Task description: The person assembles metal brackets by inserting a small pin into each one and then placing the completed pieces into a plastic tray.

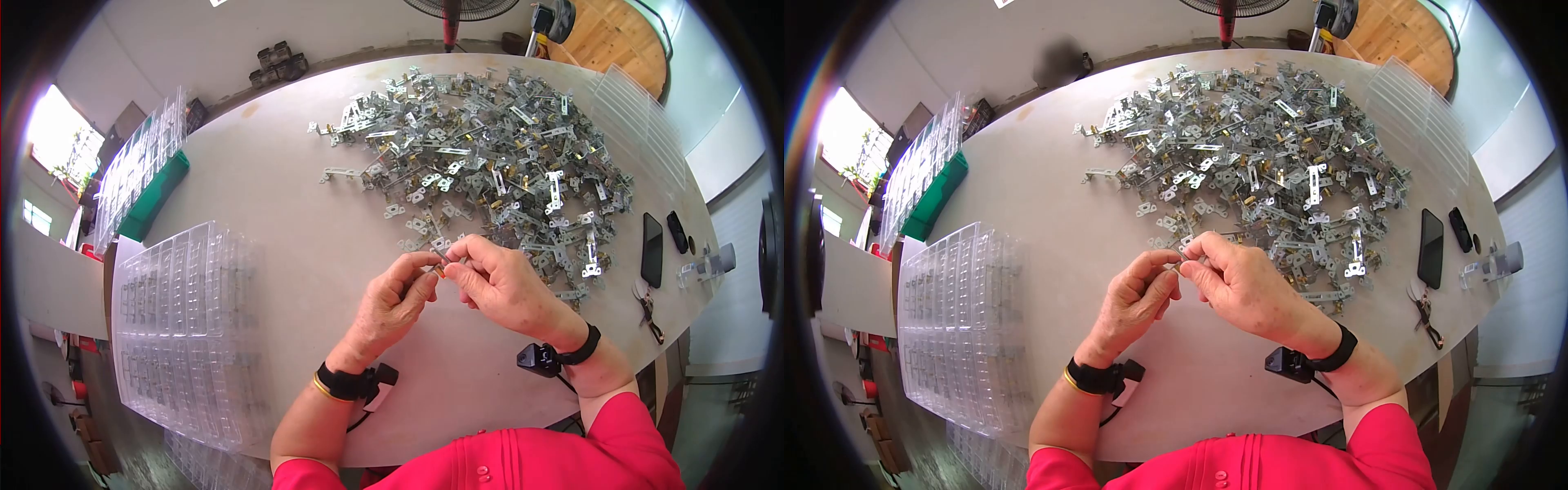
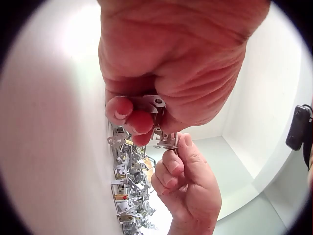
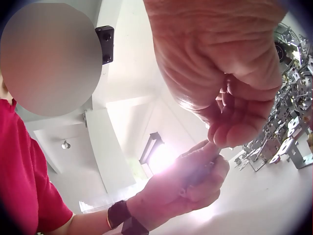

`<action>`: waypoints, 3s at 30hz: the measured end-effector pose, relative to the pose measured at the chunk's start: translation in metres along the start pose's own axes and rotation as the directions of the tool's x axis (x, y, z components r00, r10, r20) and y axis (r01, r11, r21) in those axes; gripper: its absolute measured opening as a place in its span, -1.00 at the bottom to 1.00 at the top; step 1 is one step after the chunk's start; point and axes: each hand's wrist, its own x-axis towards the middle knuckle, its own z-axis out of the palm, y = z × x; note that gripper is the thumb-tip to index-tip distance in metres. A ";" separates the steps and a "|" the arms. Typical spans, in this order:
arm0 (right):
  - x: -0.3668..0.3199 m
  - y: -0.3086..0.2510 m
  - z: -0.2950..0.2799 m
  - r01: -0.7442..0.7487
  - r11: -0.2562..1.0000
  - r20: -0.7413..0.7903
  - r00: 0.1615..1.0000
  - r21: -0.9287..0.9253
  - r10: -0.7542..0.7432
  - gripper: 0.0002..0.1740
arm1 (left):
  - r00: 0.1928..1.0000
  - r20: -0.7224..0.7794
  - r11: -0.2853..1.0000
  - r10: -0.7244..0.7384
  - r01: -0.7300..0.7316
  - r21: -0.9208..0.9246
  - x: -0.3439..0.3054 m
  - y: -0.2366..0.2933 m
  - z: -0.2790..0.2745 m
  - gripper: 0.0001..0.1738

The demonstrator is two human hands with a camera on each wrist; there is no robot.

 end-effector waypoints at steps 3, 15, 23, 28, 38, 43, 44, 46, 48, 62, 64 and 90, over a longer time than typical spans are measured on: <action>0.000 -0.001 -0.004 0.023 0.983 -0.002 1.000 -0.184 -0.024 -0.86 | 1.000 0.005 0.999 0.021 -0.021 0.028 0.000 -0.001 0.001 -0.74; 0.001 0.000 -0.008 0.060 0.996 -0.204 0.978 0.063 -0.046 -0.93 | 0.994 0.022 0.953 -0.112 0.113 -0.283 0.000 0.009 -0.009 -0.73; 0.003 0.010 -0.002 0.042 0.997 -0.112 0.992 -0.070 -0.049 -0.92 | 0.988 -0.042 0.851 -0.151 0.108 -0.514 0.002 0.004 -0.011 -0.78; 0.001 0.006 -0.002 0.065 0.987 -0.098 0.992 -0.148 -0.080 -0.91 | 0.990 -0.035 0.871 -0.139 0.105 -0.480 0.001 0.004 -0.012 -0.76; 0.004 0.006 -0.007 -0.102 0.993 0.012 0.995 0.065 0.101 -0.84 | 0.999 -0.029 0.963 -0.040 0.031 -0.268 -0.003 0.005 -0.008 -0.71; 0.009 0.016 -0.013 -0.157 0.941 0.162 0.980 0.300 0.112 -0.75 | 0.999 -0.022 0.988 -0.026 0.022 -0.154 -0.005 0.010 -0.004 -0.67; 0.009 0.014 -0.014 -0.197 0.924 0.192 0.971 0.328 0.139 -0.75 | 1.000 0.000 0.993 -0.004 0.004 -0.120 -0.005 0.011 -0.003 -0.66; 0.010 0.010 -0.016 -0.241 0.904 0.226 0.960 0.354 0.168 -0.74 | 1.000 0.019 0.996 0.013 -0.012 -0.087 -0.006 0.011 -0.001 -0.64; 0.011 0.005 -0.017 -0.314 0.879 0.248 0.940 0.359 0.234 -0.78 | 0.999 0.027 1.000 0.018 -0.018 -0.006 -0.005 0.010 -0.001 -0.62; 0.009 0.015 -0.007 -0.088 0.957 0.088 0.994 0.278 0.066 -0.86 | 0.990 -0.030 0.979 0.139 -0.132 0.158 -0.004 -0.002 0.004 -0.63; 0.009 0.015 -0.007 -0.138 0.931 0.124 0.987 0.337 0.101 -0.87 | 0.988 -0.035 0.975 0.152 -0.144 0.172 -0.005 -0.001 0.003 -0.63; 0.014 0.012 -0.021 0.364 0.878 -0.292 0.843 -0.309 -0.452 -0.90 | 1.000 0.023 1.000 0.017 -0.017 0.001 -0.004 0.008 -0.007 -0.69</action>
